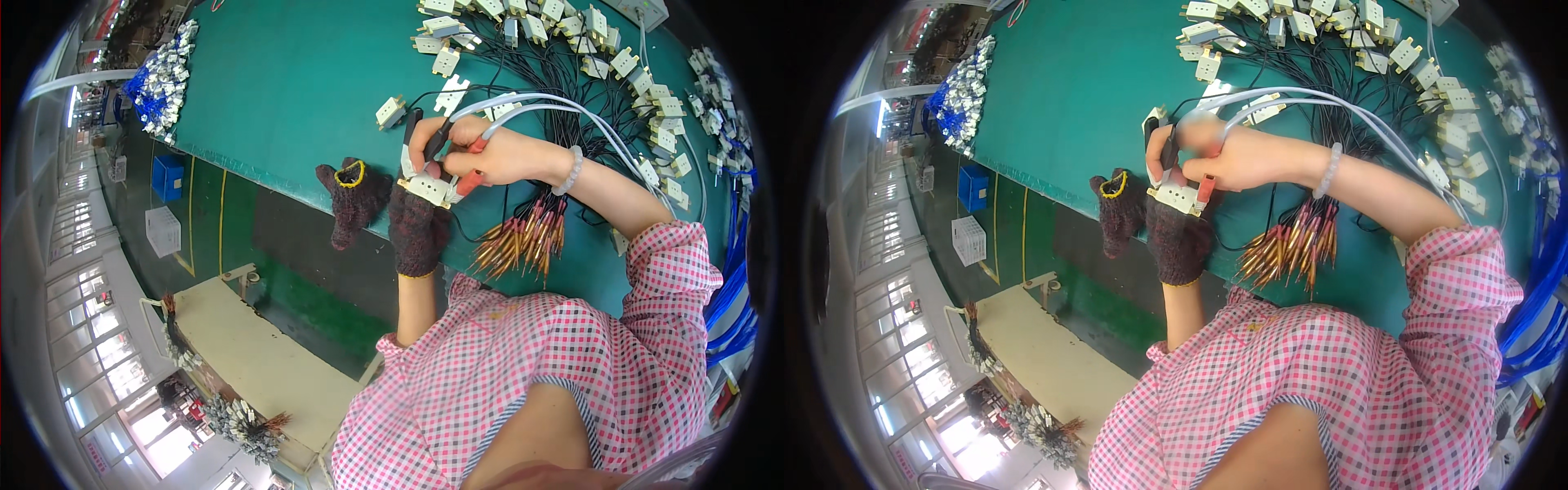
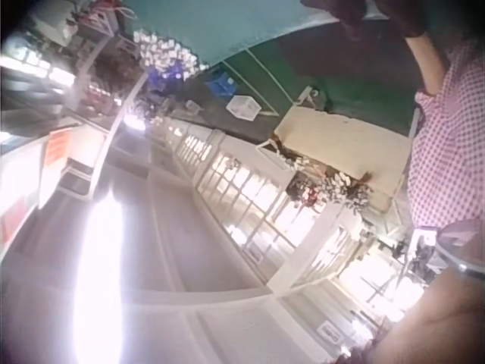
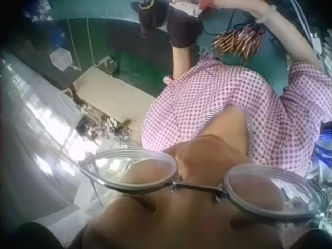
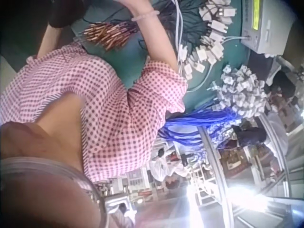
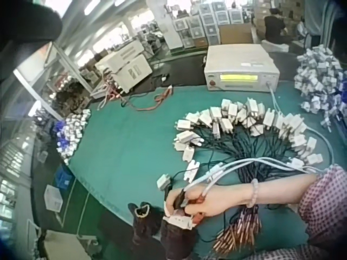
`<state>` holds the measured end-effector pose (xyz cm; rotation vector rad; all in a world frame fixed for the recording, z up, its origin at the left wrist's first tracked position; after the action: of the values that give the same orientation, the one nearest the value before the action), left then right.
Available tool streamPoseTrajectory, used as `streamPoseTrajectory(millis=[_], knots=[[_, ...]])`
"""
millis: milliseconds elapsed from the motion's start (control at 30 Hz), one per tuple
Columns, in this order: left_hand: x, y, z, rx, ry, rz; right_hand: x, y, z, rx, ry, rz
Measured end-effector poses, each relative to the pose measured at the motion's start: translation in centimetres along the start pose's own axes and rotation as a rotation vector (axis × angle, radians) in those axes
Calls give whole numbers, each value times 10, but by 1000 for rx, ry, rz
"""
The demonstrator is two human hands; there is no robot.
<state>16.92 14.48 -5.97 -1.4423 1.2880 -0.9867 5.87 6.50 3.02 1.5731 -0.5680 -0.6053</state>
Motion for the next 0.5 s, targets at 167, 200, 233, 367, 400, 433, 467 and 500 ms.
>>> streamPoseTrajectory(millis=[167,200,233,367,400,433,467,500], knots=[[5,-21,11,-380,-98,-141,-6,2,13,104,84,-138],[7,-31,8,-612,-57,-151,-8,16,18,192,113,-5],[12,-49,3,-660,61,-200,-4,19,31,222,83,20],[18,-76,-24,312,474,-194,2,-3,68,19,-165,-107],[21,-84,-11,1138,353,-262,2,-4,68,35,-149,-62],[22,-84,-24,1360,430,-322,3,-12,67,32,-143,-94],[23,-80,-31,1428,471,-310,3,-21,67,18,-151,-158],[27,-73,-36,1432,493,-271,2,-22,66,56,-140,-127]])
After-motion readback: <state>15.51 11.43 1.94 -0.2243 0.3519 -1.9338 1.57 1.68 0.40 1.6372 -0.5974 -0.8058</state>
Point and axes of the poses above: each hand's wrist, its own x-axis towards the middle knuckle, its own z-axis out of the back of the hand, y = z × x, the point moved 9 cm from there along x, towards the middle knuckle, and after that the axes turned 11 degrees about -z, right-handed, at the moved point
